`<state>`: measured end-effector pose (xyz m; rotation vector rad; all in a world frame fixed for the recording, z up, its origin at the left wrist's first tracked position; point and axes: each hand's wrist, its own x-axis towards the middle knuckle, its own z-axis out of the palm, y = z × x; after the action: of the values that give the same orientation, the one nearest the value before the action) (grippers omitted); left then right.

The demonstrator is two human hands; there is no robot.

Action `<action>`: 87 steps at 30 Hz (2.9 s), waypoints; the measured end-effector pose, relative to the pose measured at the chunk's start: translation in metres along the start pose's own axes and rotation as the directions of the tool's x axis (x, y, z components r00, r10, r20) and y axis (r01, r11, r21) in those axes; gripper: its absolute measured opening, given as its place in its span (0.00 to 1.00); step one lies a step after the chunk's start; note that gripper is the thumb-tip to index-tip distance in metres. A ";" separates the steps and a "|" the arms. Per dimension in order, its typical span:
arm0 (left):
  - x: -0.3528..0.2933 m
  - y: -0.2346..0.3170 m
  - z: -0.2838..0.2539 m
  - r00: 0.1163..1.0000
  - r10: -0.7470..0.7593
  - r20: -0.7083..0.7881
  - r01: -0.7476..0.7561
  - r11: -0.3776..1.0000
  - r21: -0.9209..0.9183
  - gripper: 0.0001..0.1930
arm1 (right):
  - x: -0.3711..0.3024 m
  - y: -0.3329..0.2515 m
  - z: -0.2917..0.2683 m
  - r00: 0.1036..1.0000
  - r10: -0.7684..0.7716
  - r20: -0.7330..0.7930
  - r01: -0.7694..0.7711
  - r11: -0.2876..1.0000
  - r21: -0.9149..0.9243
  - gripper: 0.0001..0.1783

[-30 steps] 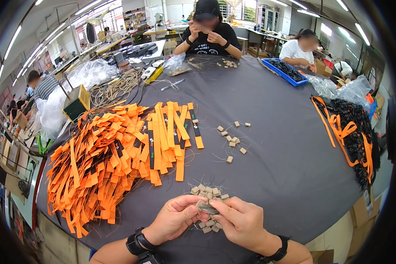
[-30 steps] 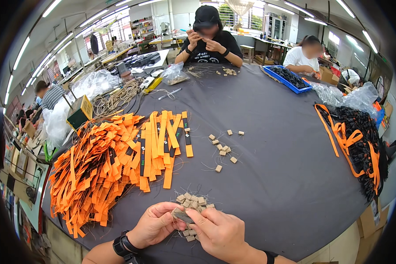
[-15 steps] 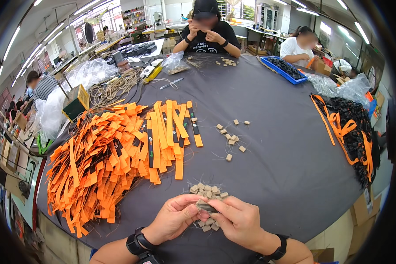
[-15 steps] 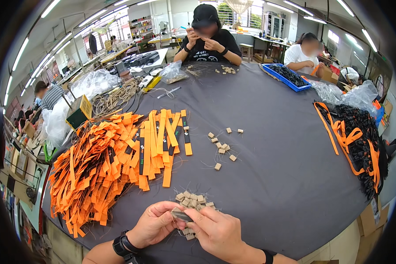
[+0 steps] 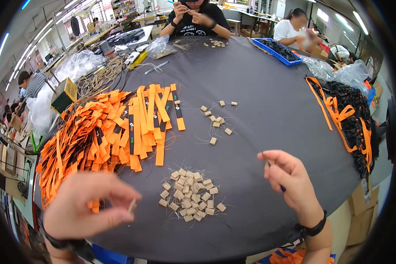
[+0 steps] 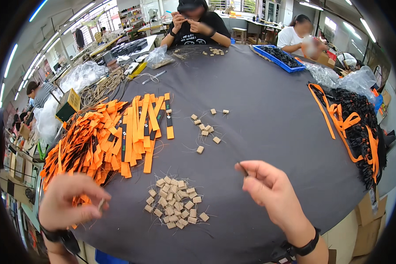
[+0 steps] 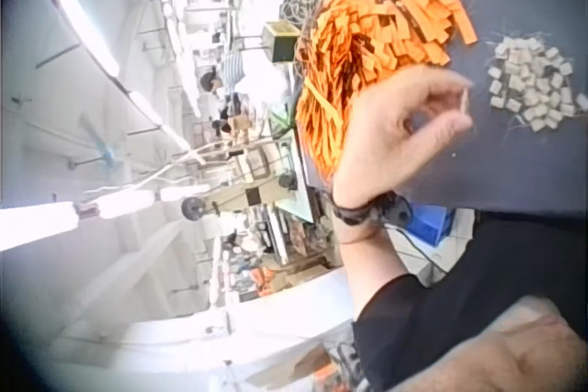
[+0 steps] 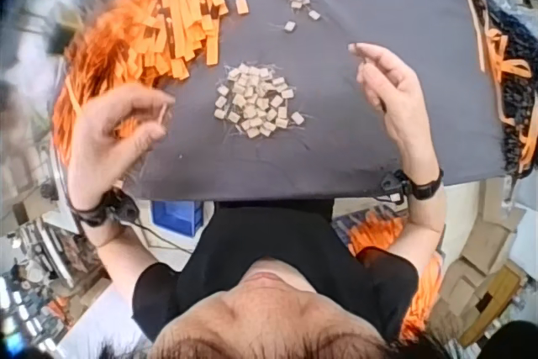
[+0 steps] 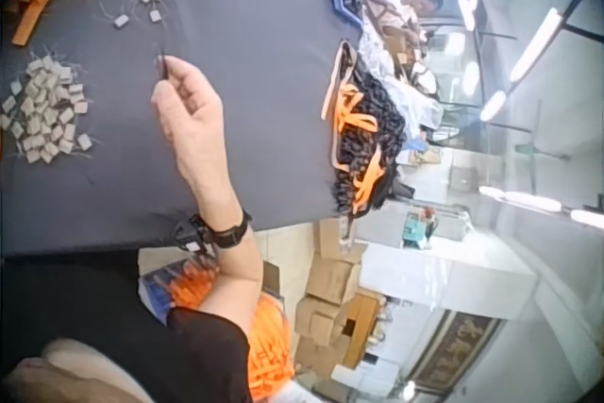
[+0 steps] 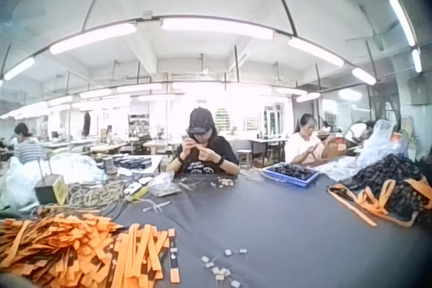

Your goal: The person uses a small tool to manipulate and assemble small beige blocks with thin wires. They repeatedly pick up blocks, thread or adjust wires, and place the items on a table. The workspace contains piles of orange straps and other materials, with other workers visible in the background.

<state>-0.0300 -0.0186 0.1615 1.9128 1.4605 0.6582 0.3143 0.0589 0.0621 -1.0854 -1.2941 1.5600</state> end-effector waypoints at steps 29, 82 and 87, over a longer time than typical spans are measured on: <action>0.106 -0.038 0.145 0.919 0.250 0.305 -0.357 0.857 0.373 0.07 | 0.012 0.041 -0.027 0.991 0.126 0.053 -0.137 0.936 0.325 0.19; 0.110 -0.043 0.146 0.947 0.257 0.192 -0.317 0.836 0.448 0.07 | 0.019 0.056 -0.020 0.987 0.155 0.044 -0.161 0.960 0.230 0.17; 0.105 -0.039 0.148 0.927 0.246 0.282 -0.350 0.836 0.422 0.09 | 0.019 0.057 -0.021 0.987 0.154 0.053 -0.162 0.960 0.229 0.18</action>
<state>0.0775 0.0623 0.0340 2.5349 1.2640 0.2178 0.3254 0.0755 0.0013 -1.0353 -1.0349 1.8063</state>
